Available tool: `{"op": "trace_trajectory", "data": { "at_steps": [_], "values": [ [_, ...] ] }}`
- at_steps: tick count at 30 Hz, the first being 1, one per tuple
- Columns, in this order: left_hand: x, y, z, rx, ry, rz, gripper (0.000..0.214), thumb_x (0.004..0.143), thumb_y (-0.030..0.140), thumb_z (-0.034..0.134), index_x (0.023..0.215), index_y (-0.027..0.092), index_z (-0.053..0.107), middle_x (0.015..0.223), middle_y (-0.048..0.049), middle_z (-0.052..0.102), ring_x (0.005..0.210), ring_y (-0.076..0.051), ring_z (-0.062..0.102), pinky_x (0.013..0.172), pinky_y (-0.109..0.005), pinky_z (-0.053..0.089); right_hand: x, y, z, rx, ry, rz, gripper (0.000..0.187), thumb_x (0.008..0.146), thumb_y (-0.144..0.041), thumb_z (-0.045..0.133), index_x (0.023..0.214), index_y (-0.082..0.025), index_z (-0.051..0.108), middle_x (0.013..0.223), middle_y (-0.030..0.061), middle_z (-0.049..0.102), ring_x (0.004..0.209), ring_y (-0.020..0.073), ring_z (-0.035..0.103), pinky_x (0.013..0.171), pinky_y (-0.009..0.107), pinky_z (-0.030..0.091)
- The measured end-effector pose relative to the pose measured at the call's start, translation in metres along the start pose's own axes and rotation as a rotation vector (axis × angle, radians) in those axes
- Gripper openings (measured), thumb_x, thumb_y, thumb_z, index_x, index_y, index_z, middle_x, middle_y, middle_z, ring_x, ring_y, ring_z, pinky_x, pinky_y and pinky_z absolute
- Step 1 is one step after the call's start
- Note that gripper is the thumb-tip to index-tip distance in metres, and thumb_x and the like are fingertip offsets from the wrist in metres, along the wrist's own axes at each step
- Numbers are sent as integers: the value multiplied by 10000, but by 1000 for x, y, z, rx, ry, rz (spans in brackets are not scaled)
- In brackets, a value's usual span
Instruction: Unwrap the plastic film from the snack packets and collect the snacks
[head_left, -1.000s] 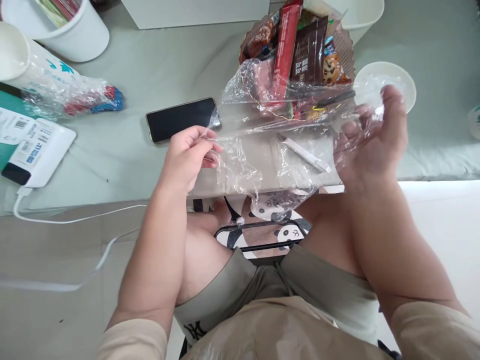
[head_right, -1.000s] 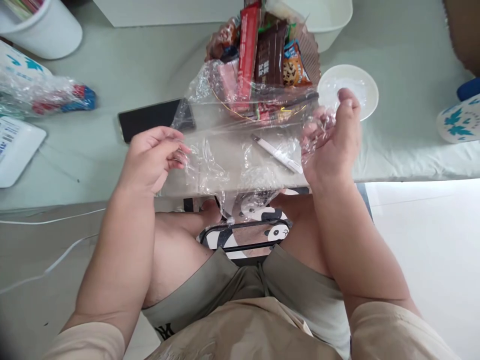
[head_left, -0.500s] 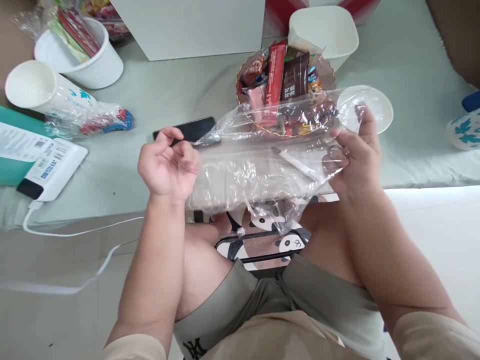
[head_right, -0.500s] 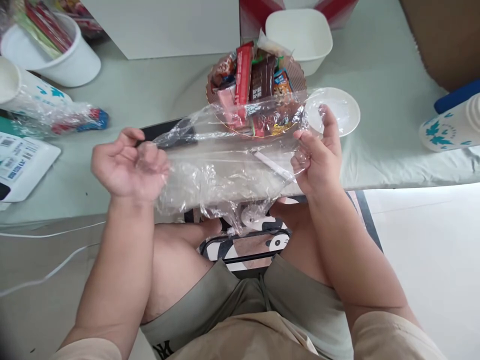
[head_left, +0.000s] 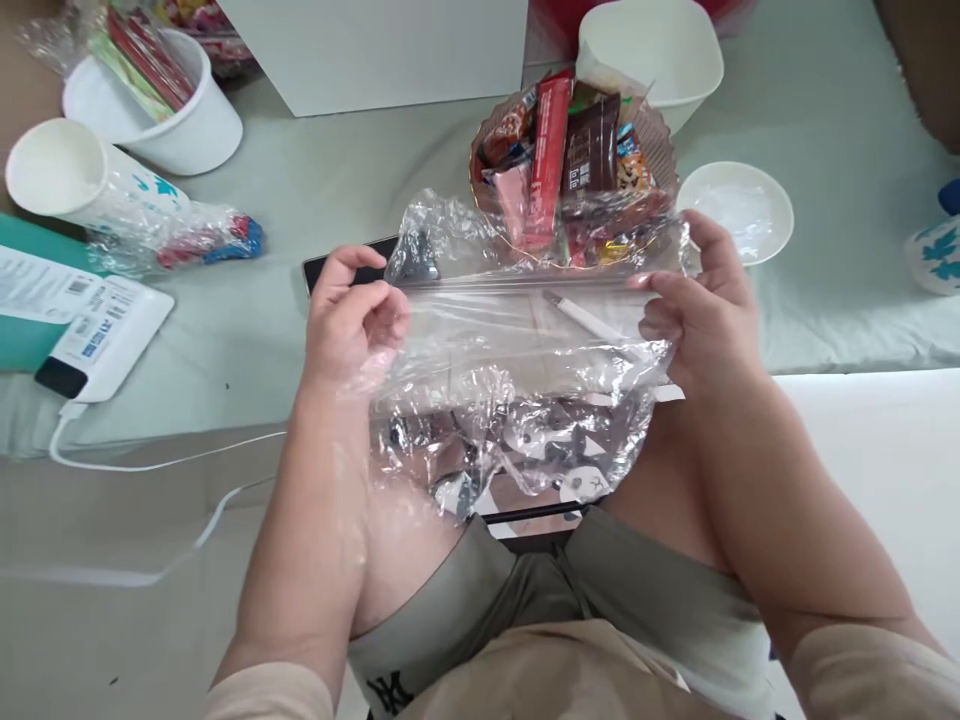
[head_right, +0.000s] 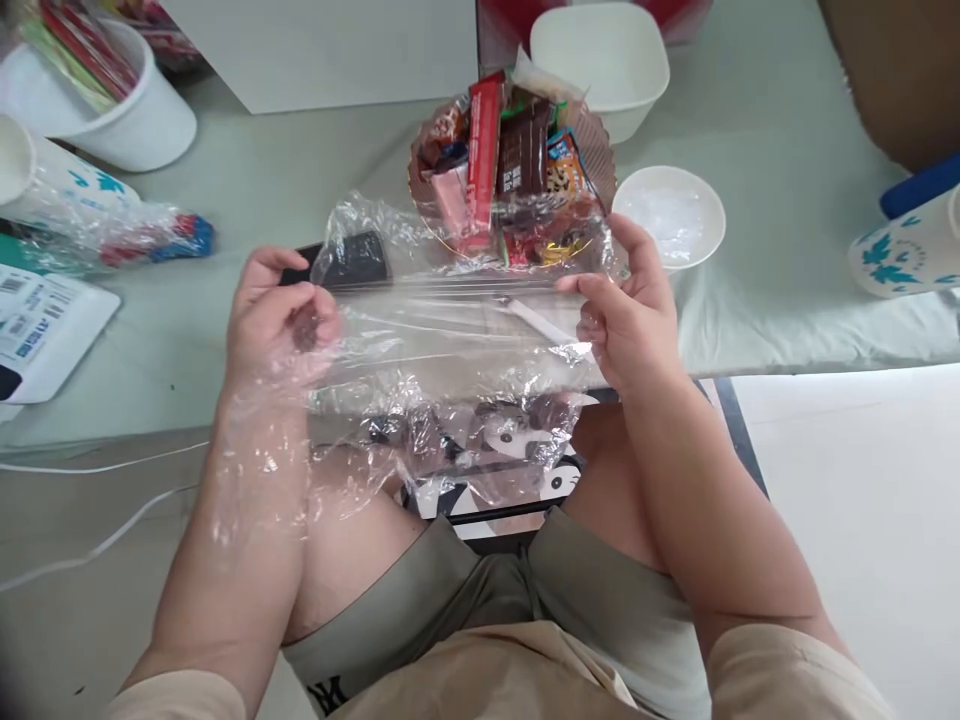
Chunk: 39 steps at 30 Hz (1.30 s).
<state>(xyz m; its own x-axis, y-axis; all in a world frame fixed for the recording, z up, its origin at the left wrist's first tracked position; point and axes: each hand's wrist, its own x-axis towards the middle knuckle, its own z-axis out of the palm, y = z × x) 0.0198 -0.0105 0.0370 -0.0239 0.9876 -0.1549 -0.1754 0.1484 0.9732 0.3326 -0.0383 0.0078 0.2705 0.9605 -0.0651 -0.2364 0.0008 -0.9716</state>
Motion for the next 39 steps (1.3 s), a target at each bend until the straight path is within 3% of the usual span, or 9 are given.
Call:
{"op": "trace_trajectory", "data": {
  "at_steps": [4,8,14,16,19,23,28,31,39],
  "values": [
    [6,-4,1,-52,90,142,339,684,289,789,806,237,477,586,71,568,504,-72,502,526,-252,363,-5,4,2,15,22,-29,680,718,-308,777,1332,-374,491,789,-44,741,400,65,380,423,226,262],
    [2,2,0,-89,119,179,333,668,363,799,810,250,521,719,46,616,661,-119,615,595,-282,436,-19,9,4,-29,-108,-5,905,677,-387,875,1457,-406,417,773,-25,711,655,207,685,506,294,467],
    [0,6,-11,-209,31,80,424,838,683,678,885,264,626,930,-1,692,772,-163,677,555,-274,442,-28,12,5,57,-185,-78,919,698,-455,928,1466,-447,424,820,-16,760,817,220,756,732,379,605],
    [5,0,-14,-276,69,120,403,798,626,753,873,250,630,897,14,692,714,-138,663,532,-248,434,-28,15,7,74,-231,-120,914,721,-456,920,1475,-452,403,883,-14,784,863,208,771,800,388,614],
    [14,-11,-21,-275,13,166,363,643,270,895,914,278,653,951,50,714,721,-120,701,544,-230,477,-30,18,10,-30,-335,-113,919,735,-353,923,1488,-448,405,873,-39,775,827,191,775,756,356,613],
    [21,-23,-31,-196,-145,243,503,646,53,848,1036,286,631,1029,81,744,694,-87,730,575,-214,540,-32,15,12,1,-224,-219,624,796,-269,878,1320,-443,588,779,-92,720,551,100,653,577,244,553],
    [14,-24,-27,51,-44,185,279,702,170,893,908,254,725,921,15,800,686,-120,761,593,-212,599,-25,5,9,113,-33,-331,308,823,-209,822,1078,-369,756,740,-63,728,422,50,460,369,158,303],
    [10,-22,-22,132,-146,161,271,677,328,940,901,267,800,894,-24,813,662,-144,751,611,-252,628,-22,1,10,86,14,-341,171,813,-164,761,919,-292,800,711,-30,710,465,58,483,393,171,334],
    [-3,-9,-25,171,-240,327,346,688,420,953,988,309,820,898,-26,805,750,-176,775,683,-283,644,-28,-13,10,60,26,-408,420,594,-78,576,862,-239,857,659,-6,660,529,88,569,513,238,389]
  ]
}}
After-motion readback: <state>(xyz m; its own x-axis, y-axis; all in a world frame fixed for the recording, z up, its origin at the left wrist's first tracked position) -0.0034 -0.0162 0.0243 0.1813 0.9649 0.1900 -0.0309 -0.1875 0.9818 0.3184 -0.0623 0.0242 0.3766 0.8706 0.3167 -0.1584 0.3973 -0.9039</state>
